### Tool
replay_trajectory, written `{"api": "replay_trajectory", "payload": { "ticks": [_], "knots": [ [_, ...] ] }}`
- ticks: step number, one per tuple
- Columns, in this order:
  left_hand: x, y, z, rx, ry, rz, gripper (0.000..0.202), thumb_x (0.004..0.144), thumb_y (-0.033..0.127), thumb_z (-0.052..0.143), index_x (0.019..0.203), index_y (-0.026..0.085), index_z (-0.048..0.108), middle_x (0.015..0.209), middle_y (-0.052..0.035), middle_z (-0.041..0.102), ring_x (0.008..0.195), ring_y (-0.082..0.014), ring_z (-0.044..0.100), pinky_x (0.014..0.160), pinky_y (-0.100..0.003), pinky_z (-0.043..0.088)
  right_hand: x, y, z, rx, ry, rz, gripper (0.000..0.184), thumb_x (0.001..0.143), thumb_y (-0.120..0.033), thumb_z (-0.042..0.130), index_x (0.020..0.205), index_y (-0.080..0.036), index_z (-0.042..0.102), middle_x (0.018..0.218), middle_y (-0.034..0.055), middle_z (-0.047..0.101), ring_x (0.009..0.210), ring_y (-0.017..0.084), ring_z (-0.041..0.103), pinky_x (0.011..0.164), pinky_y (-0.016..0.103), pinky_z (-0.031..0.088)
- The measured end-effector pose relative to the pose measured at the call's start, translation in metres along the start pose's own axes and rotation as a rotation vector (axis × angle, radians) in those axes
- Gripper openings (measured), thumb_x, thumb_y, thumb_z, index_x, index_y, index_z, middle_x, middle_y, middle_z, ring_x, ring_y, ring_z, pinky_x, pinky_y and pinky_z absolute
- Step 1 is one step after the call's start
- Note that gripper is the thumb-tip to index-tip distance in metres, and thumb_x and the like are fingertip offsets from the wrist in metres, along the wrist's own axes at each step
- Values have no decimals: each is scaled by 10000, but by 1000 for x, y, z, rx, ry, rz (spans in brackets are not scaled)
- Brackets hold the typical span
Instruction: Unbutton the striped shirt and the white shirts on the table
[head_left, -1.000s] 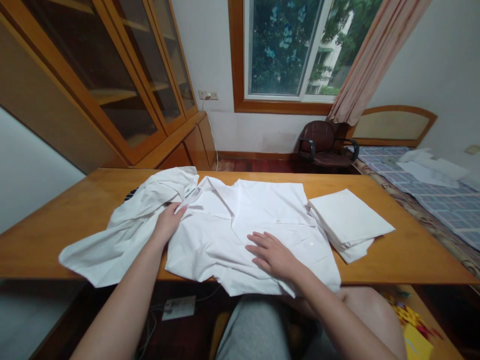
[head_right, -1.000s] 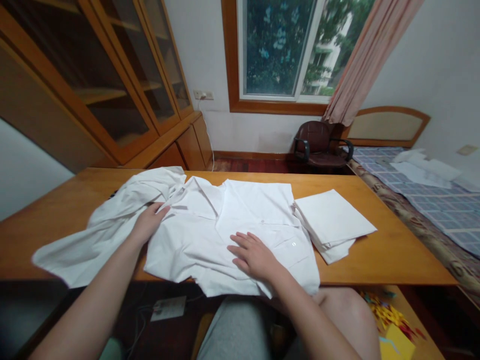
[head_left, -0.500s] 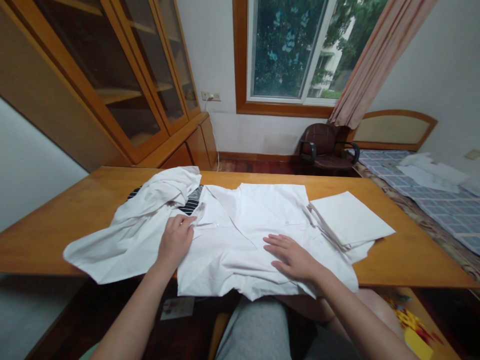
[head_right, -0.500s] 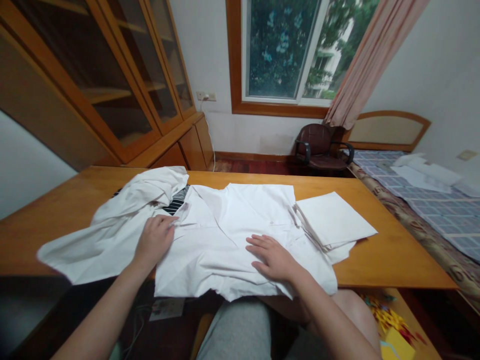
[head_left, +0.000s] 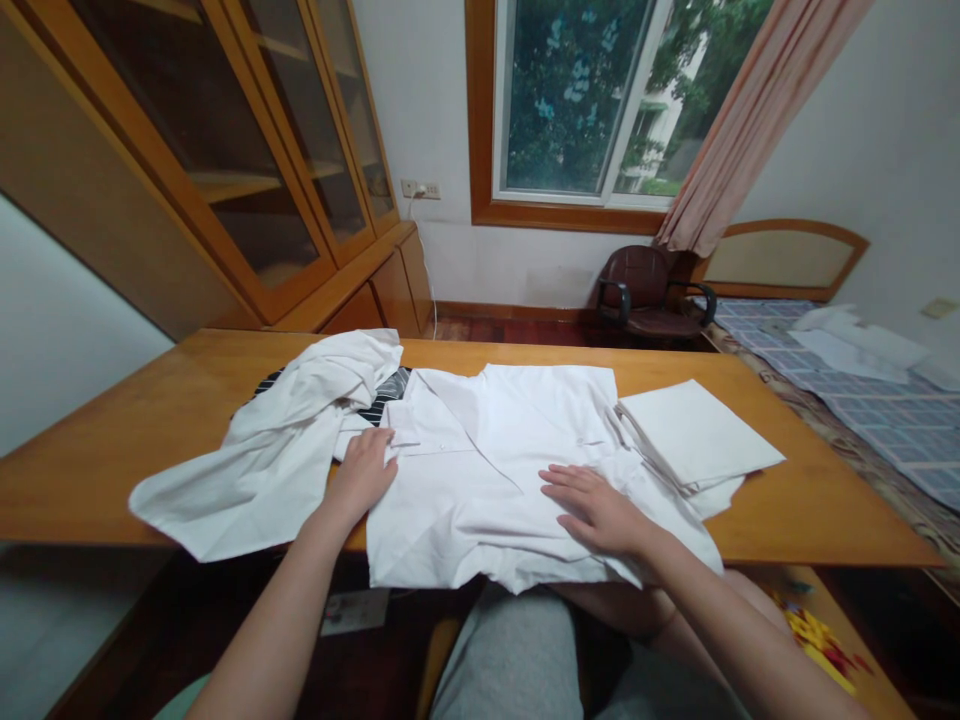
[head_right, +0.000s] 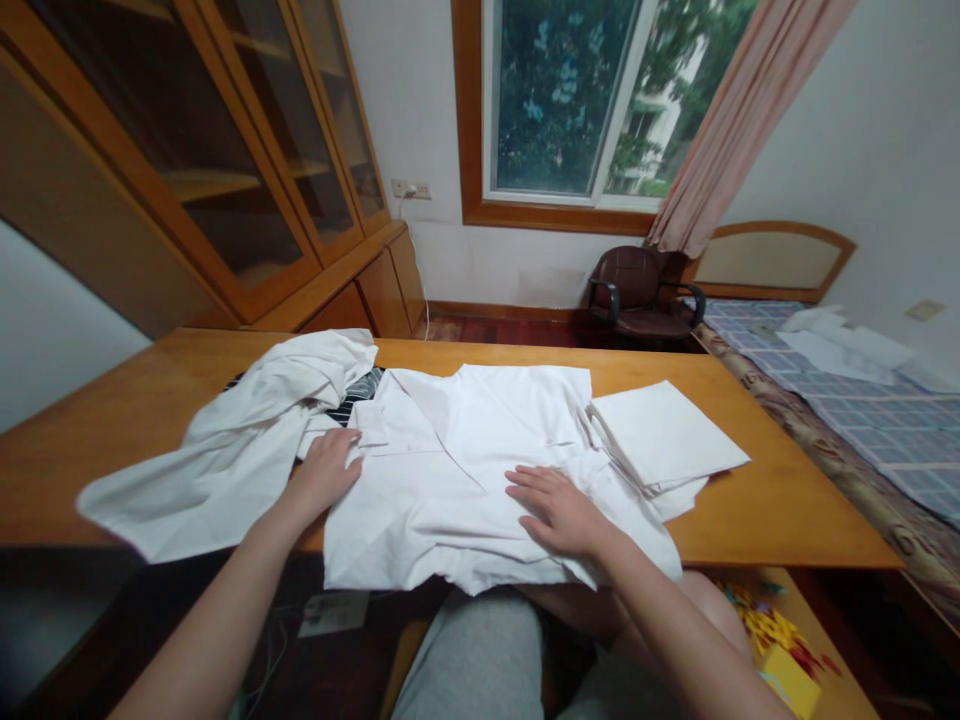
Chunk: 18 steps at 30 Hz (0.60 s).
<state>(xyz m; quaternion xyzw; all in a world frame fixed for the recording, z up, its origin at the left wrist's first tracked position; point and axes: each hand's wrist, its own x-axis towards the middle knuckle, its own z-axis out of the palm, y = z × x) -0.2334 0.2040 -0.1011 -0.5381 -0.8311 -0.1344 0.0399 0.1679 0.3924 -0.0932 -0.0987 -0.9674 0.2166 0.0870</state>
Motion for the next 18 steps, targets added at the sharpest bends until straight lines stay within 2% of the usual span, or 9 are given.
{"api": "replay_trajectory", "payload": {
  "ticks": [3, 8, 11, 14, 18],
  "knots": [
    [0, -9, -6, -1, 22, -19, 388, 773, 99, 456, 1124, 158, 612, 1149, -145, 621, 1119, -305, 548, 1038, -439, 416, 2, -1, -1, -14, 2, -6, 445, 935, -311, 557, 1375, -249, 578, 1486, 99, 517, 1394, 269, 452, 1137, 528, 361],
    [2, -12, -15, -15, 25, -35, 251, 805, 179, 479, 992, 167, 646, 1063, -130, 659, 1018, -290, 591, 988, -439, 433, 18, -3, -4, -41, 61, -18, 299, 933, -286, 570, 1207, -236, 680, 1319, 86, 651, 1224, 244, 581, 1032, 449, 471],
    [3, -4, -19, 11, -6, -23, 195, 838, 262, 511, 953, 200, 656, 1027, -106, 676, 1022, -298, 581, 963, -433, 438, 34, -9, -2, -61, 114, -20, 234, 938, -242, 550, 1108, -225, 710, 1150, 85, 713, 1071, 221, 631, 941, 394, 515],
    [6, 8, -23, 37, -101, -37, 213, 832, 390, 595, 958, 229, 654, 986, -94, 689, 1028, -317, 568, 864, -401, 469, 51, -19, 6, -66, 138, -51, 228, 937, -190, 528, 1072, -215, 710, 1065, 83, 727, 993, 211, 635, 886, 360, 524],
    [16, 21, -23, 136, -142, -74, 296, 842, 388, 608, 1046, 173, 618, 1064, -151, 671, 1019, -334, 576, 839, -406, 470, 72, -32, 21, -43, 151, -103, 207, 925, -164, 537, 1051, -204, 696, 1041, 79, 724, 987, 214, 621, 885, 352, 516]
  ]
}}
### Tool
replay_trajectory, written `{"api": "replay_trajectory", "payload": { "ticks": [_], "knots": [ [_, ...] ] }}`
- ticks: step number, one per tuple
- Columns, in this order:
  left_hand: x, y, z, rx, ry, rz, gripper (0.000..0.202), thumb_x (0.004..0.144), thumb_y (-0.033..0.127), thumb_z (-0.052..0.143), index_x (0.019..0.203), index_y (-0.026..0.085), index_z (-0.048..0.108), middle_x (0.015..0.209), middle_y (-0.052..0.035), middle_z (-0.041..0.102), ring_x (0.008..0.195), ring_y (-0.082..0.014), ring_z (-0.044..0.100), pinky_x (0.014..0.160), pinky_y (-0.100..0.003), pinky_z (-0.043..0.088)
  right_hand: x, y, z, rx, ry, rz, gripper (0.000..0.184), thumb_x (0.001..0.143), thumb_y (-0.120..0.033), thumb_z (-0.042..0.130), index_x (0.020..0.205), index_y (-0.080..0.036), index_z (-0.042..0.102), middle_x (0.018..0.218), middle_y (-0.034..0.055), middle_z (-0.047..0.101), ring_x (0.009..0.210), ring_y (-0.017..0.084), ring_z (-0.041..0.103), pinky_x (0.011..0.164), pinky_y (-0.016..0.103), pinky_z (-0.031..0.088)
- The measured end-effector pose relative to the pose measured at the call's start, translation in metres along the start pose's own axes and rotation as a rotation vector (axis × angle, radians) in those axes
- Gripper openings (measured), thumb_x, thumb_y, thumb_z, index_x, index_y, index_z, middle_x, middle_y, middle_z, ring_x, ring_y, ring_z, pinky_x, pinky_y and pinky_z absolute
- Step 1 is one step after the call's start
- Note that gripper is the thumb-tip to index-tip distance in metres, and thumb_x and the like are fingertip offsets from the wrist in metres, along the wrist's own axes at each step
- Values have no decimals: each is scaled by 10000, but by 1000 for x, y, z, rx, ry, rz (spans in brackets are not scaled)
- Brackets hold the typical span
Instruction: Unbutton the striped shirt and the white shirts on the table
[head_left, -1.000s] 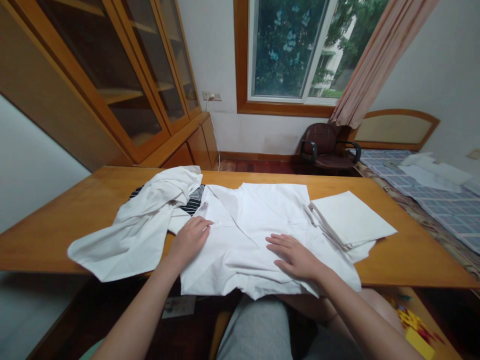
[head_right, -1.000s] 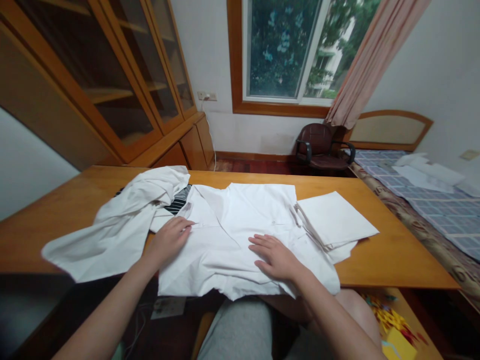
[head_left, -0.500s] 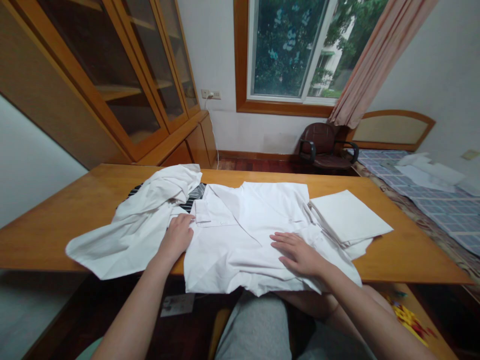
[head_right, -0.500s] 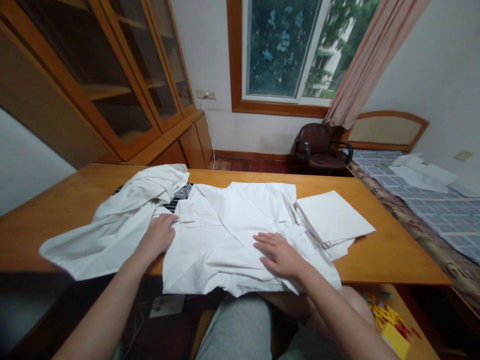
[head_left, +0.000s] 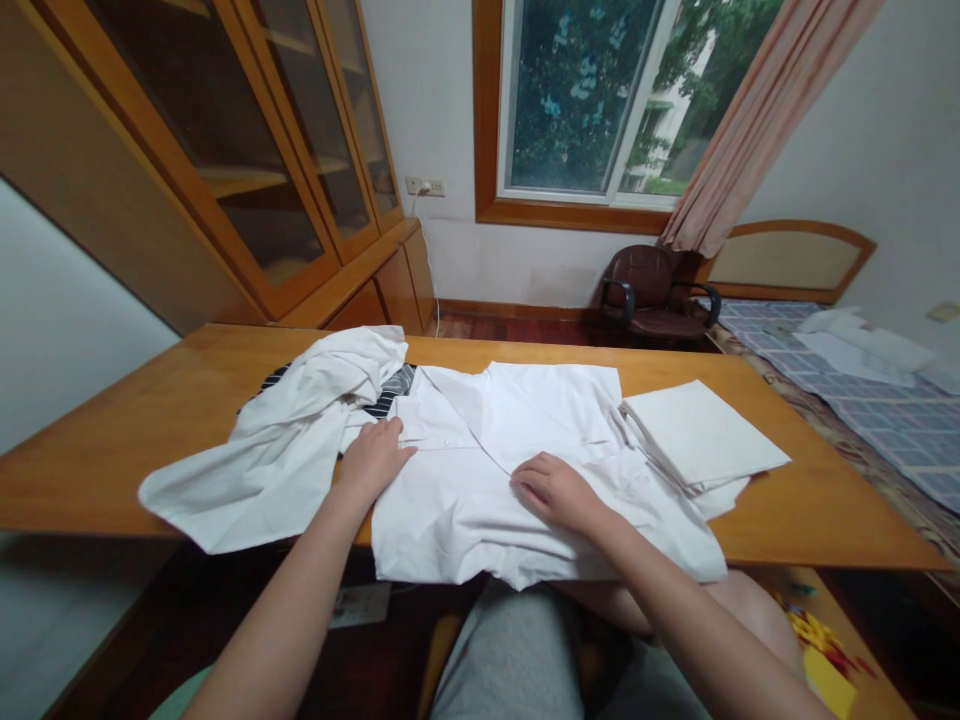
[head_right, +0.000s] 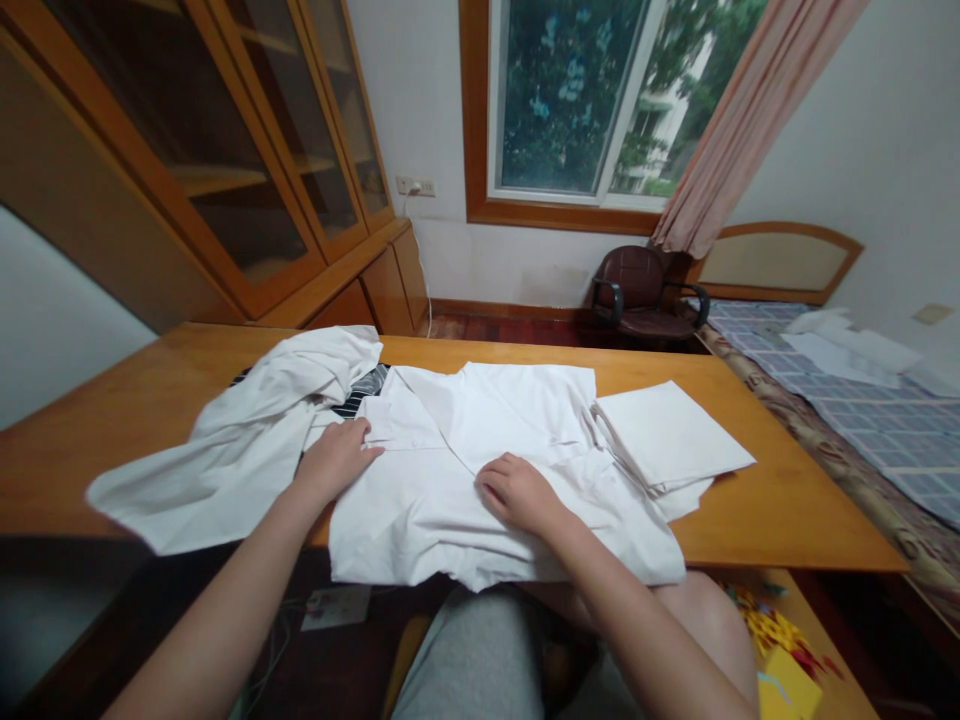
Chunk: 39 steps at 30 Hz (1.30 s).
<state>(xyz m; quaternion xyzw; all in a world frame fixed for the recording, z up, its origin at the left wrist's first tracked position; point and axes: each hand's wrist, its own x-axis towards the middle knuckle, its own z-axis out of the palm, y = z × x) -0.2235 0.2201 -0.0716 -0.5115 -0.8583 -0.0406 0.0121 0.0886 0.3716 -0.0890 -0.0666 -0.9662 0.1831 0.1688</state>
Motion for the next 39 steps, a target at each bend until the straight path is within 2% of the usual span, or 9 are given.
{"api": "replay_trajectory", "payload": {
  "ticks": [5, 12, 16, 20, 24, 30, 35, 39],
  "knots": [
    [12, 5, 6, 42, 18, 16, 365, 871, 281, 550, 1206, 134, 557, 1072, -162, 651, 1050, -313, 589, 907, -392, 456, 19, -10, 23, 10, 26, -5, 204, 904, -142, 559, 1053, -206, 684, 1068, 78, 711, 1003, 212, 609, 900, 357, 510],
    [12, -3, 20, -40, 42, 68, 402, 778, 110, 511, 1170, 142, 594, 1082, -158, 627, 1055, -304, 588, 951, -401, 450, 28, -9, 35, 5, 83, 32, 238, 906, -143, 575, 1097, -229, 688, 1133, 81, 675, 1020, 216, 579, 913, 381, 507],
    [15, -14, 21, -314, 58, -14, 424, 785, 103, 462, 1188, 169, 575, 970, -95, 667, 945, -256, 640, 875, -361, 484, 30, -4, 32, -1, 65, 40, 247, 898, -136, 585, 1104, -227, 687, 1123, 78, 664, 1009, 212, 569, 911, 378, 500],
    [16, -22, 20, -613, 78, -128, 416, 778, 218, 544, 1194, 198, 550, 889, -33, 674, 849, -211, 655, 838, -334, 499, 32, -3, 30, -7, 59, 50, 250, 888, -128, 590, 1095, -221, 694, 1104, 70, 663, 994, 208, 557, 902, 368, 492],
    [15, -22, 17, -931, 139, -175, 379, 732, 339, 630, 1073, 192, 554, 851, -14, 641, 826, -189, 645, 799, -314, 510, 39, -5, 34, -41, 55, 101, 203, 906, -156, 579, 1050, -215, 710, 1027, 69, 673, 936, 211, 556, 860, 364, 493],
    [11, 2, 8, -1310, 76, -173, 454, 675, 398, 730, 1021, 190, 522, 843, 4, 594, 826, -170, 618, 776, -293, 491, 70, -14, 44, -16, 164, 133, 187, 959, -246, 550, 1063, -204, 700, 974, 82, 690, 918, 222, 588, 840, 357, 509],
    [5, 37, -3, -1439, 47, -117, 439, 699, 382, 753, 1030, 189, 537, 877, 5, 597, 853, -157, 609, 775, -270, 477, 100, -31, 46, 88, 353, 53, 183, 955, -260, 571, 1095, -199, 671, 1052, 100, 679, 984, 228, 601, 883, 362, 511],
    [-1, 54, -9, -1498, 19, -83, 449, 743, 382, 746, 1096, 189, 547, 884, -1, 620, 869, -160, 633, 786, -274, 492, 108, -37, 49, 171, 435, 84, 161, 938, -251, 593, 1078, -204, 658, 994, 82, 682, 944, 214, 613, 869, 348, 508]
  ]
}}
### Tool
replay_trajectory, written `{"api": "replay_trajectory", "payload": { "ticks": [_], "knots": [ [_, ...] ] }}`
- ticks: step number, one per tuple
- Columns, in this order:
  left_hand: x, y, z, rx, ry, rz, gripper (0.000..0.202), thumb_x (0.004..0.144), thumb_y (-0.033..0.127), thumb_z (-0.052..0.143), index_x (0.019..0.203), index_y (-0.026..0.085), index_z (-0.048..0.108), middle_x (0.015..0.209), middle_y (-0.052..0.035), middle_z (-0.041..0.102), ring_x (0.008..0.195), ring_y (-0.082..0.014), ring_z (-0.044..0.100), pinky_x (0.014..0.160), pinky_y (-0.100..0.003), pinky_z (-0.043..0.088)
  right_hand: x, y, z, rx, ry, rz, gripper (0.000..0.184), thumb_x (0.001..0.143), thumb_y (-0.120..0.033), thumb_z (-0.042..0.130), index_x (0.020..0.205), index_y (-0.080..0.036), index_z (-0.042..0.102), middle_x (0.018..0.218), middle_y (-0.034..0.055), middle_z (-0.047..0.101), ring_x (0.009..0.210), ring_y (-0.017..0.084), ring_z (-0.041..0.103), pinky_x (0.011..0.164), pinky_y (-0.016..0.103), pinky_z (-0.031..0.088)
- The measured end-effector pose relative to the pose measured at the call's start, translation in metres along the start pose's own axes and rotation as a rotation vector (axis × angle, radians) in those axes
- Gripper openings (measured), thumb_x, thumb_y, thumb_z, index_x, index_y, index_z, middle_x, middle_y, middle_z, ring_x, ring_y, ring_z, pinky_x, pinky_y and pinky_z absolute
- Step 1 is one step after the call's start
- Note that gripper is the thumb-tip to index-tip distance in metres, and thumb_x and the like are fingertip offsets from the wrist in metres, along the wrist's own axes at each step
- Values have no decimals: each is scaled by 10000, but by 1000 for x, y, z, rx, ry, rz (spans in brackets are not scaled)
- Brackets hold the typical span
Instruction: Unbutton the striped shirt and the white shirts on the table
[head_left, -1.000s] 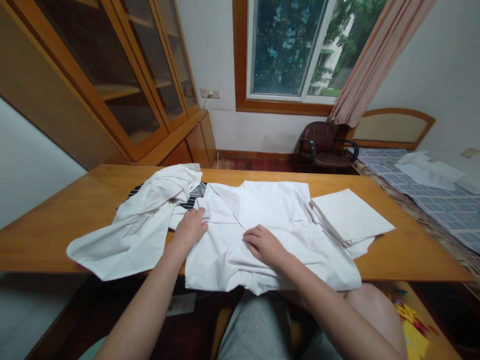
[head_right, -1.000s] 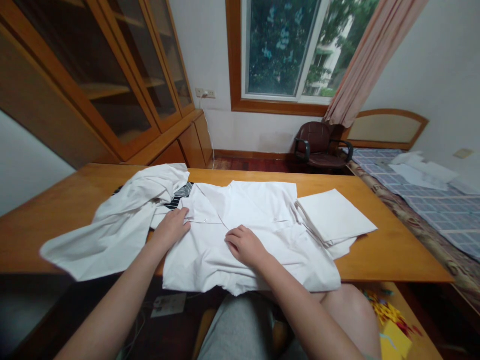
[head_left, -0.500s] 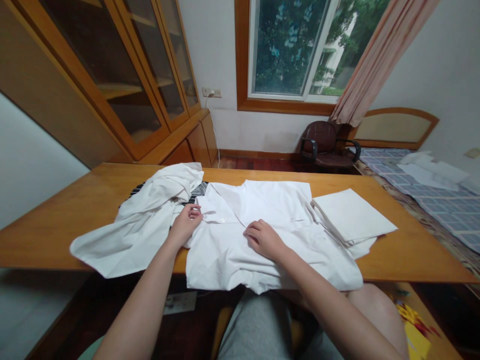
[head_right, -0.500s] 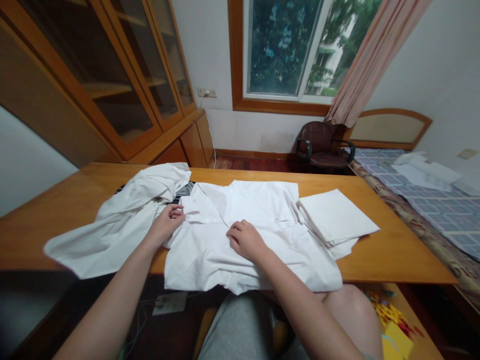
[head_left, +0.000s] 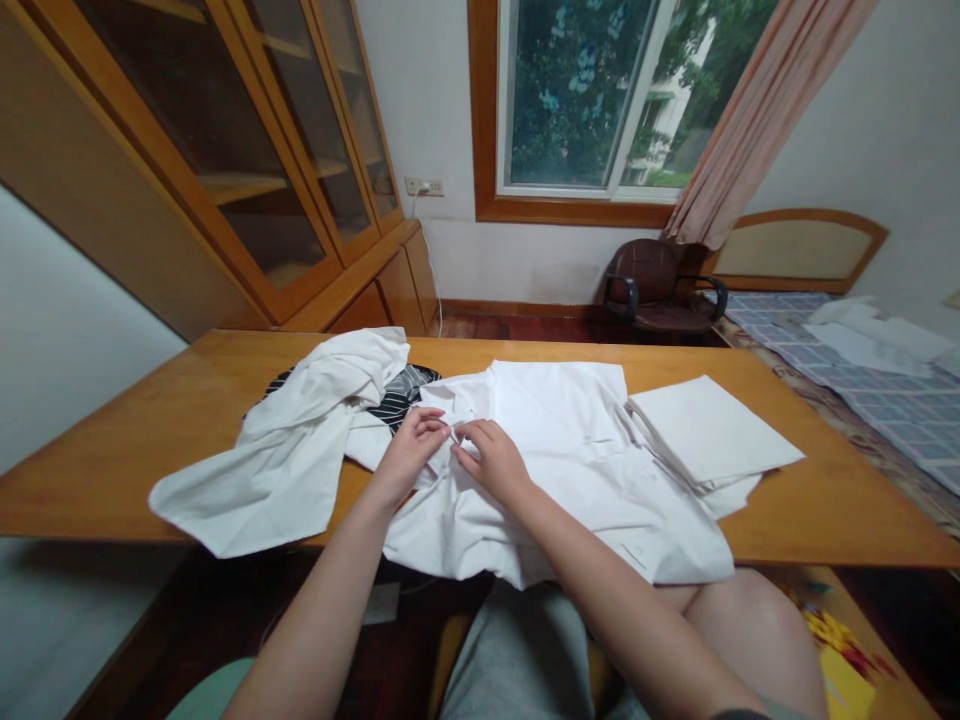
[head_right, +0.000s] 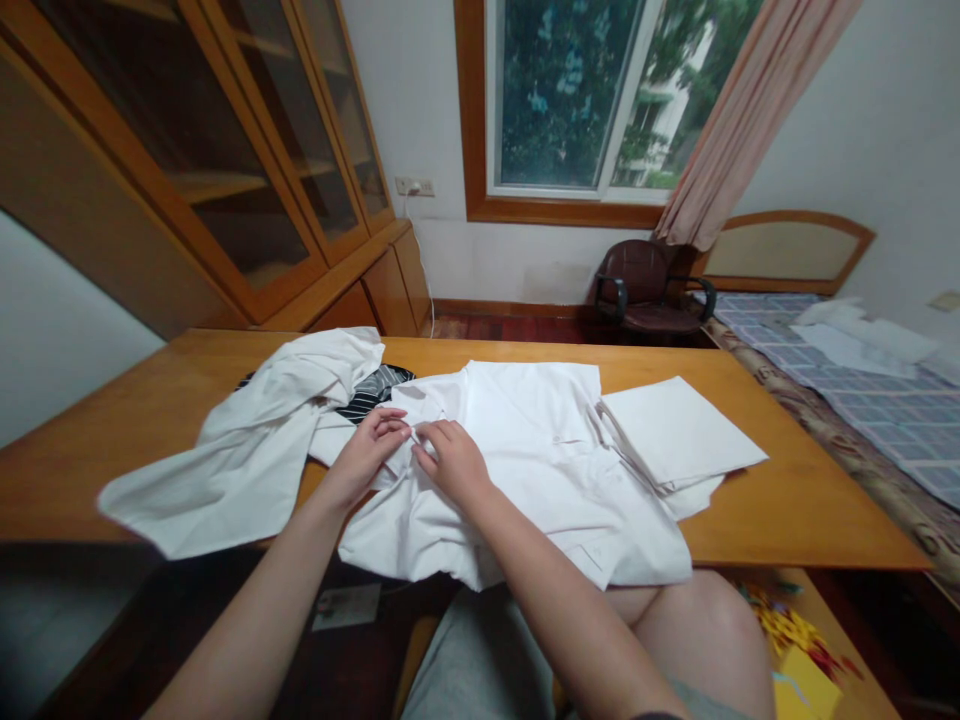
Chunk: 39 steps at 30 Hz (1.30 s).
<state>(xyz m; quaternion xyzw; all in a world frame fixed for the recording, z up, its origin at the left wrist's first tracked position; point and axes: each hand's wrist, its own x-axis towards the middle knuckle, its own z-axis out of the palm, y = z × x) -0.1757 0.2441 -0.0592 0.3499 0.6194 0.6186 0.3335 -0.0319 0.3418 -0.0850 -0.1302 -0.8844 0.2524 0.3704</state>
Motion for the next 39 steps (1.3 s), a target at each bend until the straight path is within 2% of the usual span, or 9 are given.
{"api": "replay_trajectory", "payload": {
  "ticks": [6, 10, 14, 16, 18, 21, 26, 34, 39],
  "knots": [
    [-3, -5, 6, -11, -78, 12, 498, 725, 302, 759, 1146, 192, 517, 1022, -57, 679, 943, -181, 668, 877, -340, 530, -8, 9, 0, 73, -4, 125, 139, 940, -262, 585, 985, -200, 701, 882, 58, 714, 825, 175, 648, 808, 292, 505],
    [1, -12, 11, 34, -90, 54, 525, 714, 250, 724, 1179, 190, 489, 970, -53, 680, 891, -174, 676, 856, -346, 543, -12, 12, 0, 156, 21, 257, 152, 918, -270, 588, 929, -204, 724, 867, 51, 736, 770, 165, 669, 756, 269, 517],
    [2, -19, 19, 227, -29, 133, 483, 731, 222, 675, 1184, 194, 511, 971, -52, 645, 840, -172, 664, 784, -333, 556, -14, 12, 2, 284, 61, 422, 152, 892, -303, 599, 891, -208, 718, 824, 35, 745, 727, 166, 688, 722, 268, 530],
    [2, -22, 23, 389, 30, 214, 387, 747, 231, 675, 1110, 197, 548, 984, -54, 631, 833, -177, 653, 776, -339, 553, -15, 14, 2, 332, 65, 475, 155, 882, -320, 605, 883, -208, 713, 800, 26, 745, 722, 170, 695, 719, 272, 532],
    [1, -25, 25, 564, 61, 311, 221, 771, 245, 672, 968, 199, 582, 947, -45, 625, 853, -195, 642, 793, -351, 543, -16, 16, 1, 352, 79, 505, 155, 869, -330, 615, 869, -208, 712, 796, 22, 747, 734, 176, 701, 730, 278, 532],
    [1, -29, 28, 739, 11, 397, 60, 826, 249, 640, 852, 201, 615, 881, -41, 652, 895, -225, 643, 829, -361, 522, -17, 19, -1, 372, 101, 545, 159, 860, -331, 618, 860, -206, 717, 788, 19, 748, 735, 177, 703, 730, 279, 529],
    [0, -31, 28, 852, -74, 407, 90, 886, 227, 597, 892, 188, 677, 877, -55, 697, 850, -223, 665, 795, -337, 513, -20, 24, -3, 412, 47, 579, 151, 853, -304, 615, 855, -196, 720, 749, 16, 736, 694, 168, 692, 679, 259, 523],
    [-6, -18, 32, 983, -186, 498, 140, 893, 109, 552, 873, 184, 668, 878, -52, 671, 822, -191, 647, 740, -290, 491, -11, 26, -12, 206, -42, 507, 90, 776, -205, 649, 744, -202, 734, 771, 32, 727, 727, 164, 662, 731, 260, 498],
    [-7, -27, 29, 905, -119, 532, 114, 889, 144, 561, 865, 187, 663, 879, -54, 655, 840, -196, 640, 771, -312, 506, -16, 29, -8, 495, 4, 689, 150, 770, -295, 624, 735, -177, 711, 674, 12, 687, 615, 141, 612, 611, 241, 473]
  ]
}}
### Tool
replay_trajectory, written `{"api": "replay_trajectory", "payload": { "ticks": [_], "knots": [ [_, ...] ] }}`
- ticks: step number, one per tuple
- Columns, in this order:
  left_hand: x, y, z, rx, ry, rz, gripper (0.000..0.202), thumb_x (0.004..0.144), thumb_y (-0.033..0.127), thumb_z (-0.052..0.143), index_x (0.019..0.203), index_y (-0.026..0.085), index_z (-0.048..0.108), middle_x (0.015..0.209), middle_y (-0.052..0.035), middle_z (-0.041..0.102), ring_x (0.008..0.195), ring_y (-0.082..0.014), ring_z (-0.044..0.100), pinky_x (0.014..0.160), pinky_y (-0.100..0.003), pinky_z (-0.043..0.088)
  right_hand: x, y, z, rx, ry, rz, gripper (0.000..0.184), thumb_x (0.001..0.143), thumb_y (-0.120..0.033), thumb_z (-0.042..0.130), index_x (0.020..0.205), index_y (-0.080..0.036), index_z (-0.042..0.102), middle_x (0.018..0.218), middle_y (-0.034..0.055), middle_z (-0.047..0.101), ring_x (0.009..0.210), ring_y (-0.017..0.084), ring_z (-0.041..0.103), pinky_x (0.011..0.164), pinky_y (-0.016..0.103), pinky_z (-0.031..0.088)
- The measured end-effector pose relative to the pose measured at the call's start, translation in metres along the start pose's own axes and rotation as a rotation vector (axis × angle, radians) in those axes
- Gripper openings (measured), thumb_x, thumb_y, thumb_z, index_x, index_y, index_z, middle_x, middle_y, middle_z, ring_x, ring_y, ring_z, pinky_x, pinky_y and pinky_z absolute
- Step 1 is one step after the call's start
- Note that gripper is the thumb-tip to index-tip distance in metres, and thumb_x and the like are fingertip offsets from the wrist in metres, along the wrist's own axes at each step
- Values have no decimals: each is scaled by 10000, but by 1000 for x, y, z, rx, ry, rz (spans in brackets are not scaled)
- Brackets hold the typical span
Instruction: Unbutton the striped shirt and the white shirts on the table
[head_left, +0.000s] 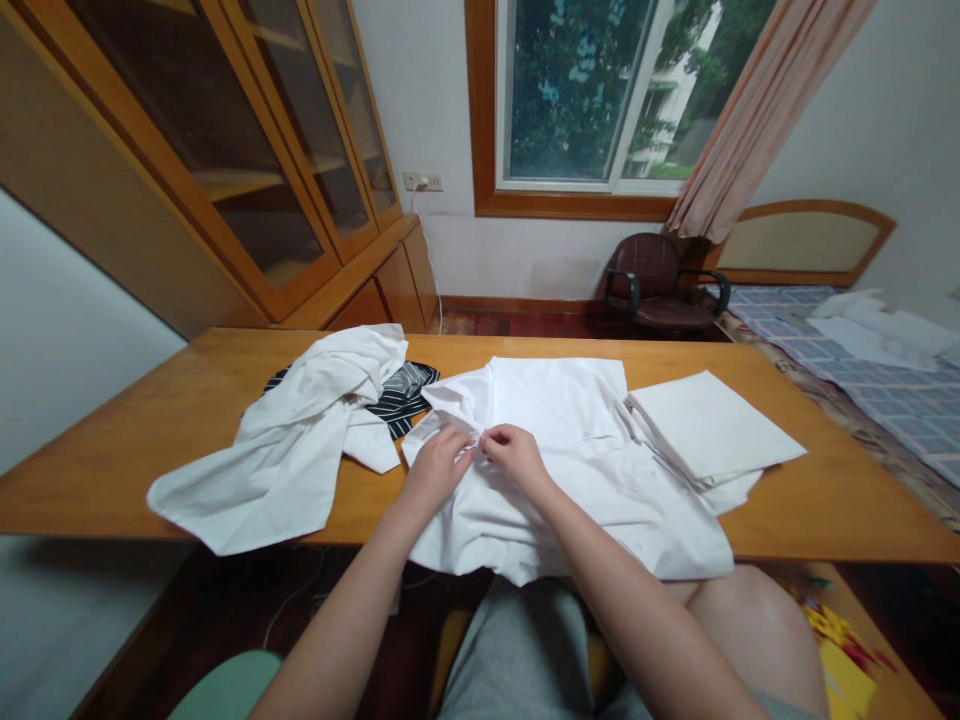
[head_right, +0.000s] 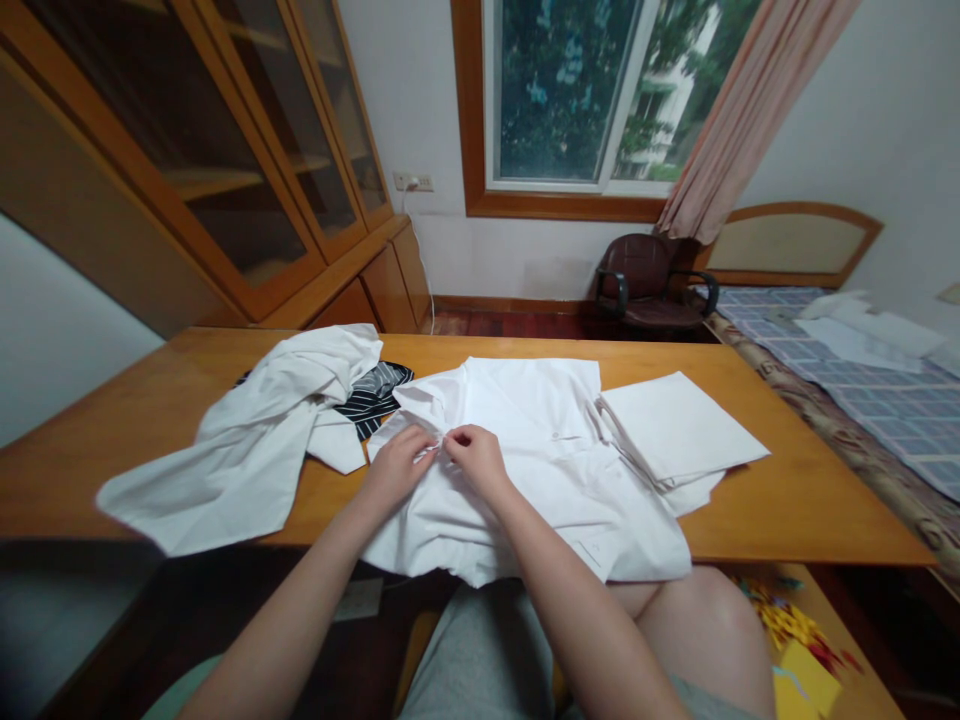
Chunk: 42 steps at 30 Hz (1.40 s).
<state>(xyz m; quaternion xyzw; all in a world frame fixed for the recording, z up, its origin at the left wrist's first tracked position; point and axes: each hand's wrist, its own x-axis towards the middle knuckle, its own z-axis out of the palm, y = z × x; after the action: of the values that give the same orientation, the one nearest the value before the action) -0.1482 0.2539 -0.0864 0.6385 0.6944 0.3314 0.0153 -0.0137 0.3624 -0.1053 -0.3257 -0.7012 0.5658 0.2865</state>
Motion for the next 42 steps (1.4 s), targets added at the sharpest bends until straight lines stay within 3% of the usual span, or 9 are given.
{"api": "replay_trajectory", "payload": {
  "ticks": [7, 15, 20, 24, 30, 33, 36, 39, 42],
  "knots": [
    [-1, 1, 4, -245, 107, -158, 120, 876, 272, 582, 801, 214, 656, 918, -55, 722, 912, -223, 673, 845, -359, 530, -5, 3, 6, 441, -60, 167, 282, 688, -445, 722, 727, -170, 670, 637, 2, 641, 593, 127, 569, 620, 254, 476],
    [-6, -5, -2, -399, 295, -466, 187, 860, 385, 608, 838, 205, 652, 937, -48, 732, 911, -219, 680, 856, -340, 517, -2, 8, -1, 701, 4, 392, 279, 688, -391, 780, 721, -185, 595, 610, -3, 588, 536, 108, 542, 548, 241, 507],
    [-3, -10, -9, -433, 278, -436, 230, 843, 424, 632, 865, 197, 660, 913, -43, 719, 898, -220, 661, 862, -339, 507, 0, 7, -5, 663, -7, 322, 369, 650, -456, 819, 770, -175, 611, 674, -13, 613, 553, 94, 567, 529, 216, 493],
    [-1, -14, -21, -387, 458, -535, 201, 842, 389, 641, 939, 213, 643, 953, -39, 703, 906, -216, 655, 852, -332, 517, -1, -1, -6, 584, 23, 259, 419, 664, -536, 790, 824, -184, 630, 778, 15, 682, 617, 116, 615, 623, 265, 543],
    [-9, -43, -52, -190, 647, -536, 275, 828, 203, 587, 1102, 214, 605, 1116, -68, 643, 962, -211, 639, 953, -381, 503, -3, -1, -19, 413, -233, 29, 368, 808, -450, 692, 1098, -223, 685, 1152, 83, 718, 1000, 197, 687, 885, 366, 540],
    [-14, -47, -57, -58, 611, -441, 381, 773, 95, 545, 1136, 198, 602, 1146, -103, 588, 1040, -243, 608, 1005, -426, 476, -2, 7, -25, 20, -123, -113, 307, 828, -349, 668, 1098, -204, 683, 1131, 93, 704, 1022, 209, 656, 939, 399, 509],
    [-14, -29, -51, 82, 540, -271, 335, 803, 85, 529, 1096, 216, 628, 1153, -110, 576, 1175, -283, 535, 1086, -463, 401, -6, 11, -27, -397, -37, -263, 419, 775, -307, 740, 1164, -176, 654, 1198, 118, 648, 1118, 250, 581, 1013, 431, 452],
    [-7, -2, -35, 114, 251, -49, 239, 855, 133, 544, 1050, 237, 635, 1069, -93, 610, 1116, -285, 549, 1052, -455, 417, -15, 6, -23, -685, -43, -347, 560, 745, -320, 781, 1257, -186, 601, 1265, 125, 602, 1171, 288, 513, 1008, 436, 437],
    [2, 16, -15, 179, -34, 45, 169, 839, 219, 629, 1007, 230, 616, 1034, -101, 607, 1067, -309, 545, 965, -453, 461, -20, -2, -19, -909, -37, -334, 415, 797, -255, 714, 1199, -203, 621, 1200, 121, 619, 1106, 295, 516, 917, 411, 454]
  ]
}}
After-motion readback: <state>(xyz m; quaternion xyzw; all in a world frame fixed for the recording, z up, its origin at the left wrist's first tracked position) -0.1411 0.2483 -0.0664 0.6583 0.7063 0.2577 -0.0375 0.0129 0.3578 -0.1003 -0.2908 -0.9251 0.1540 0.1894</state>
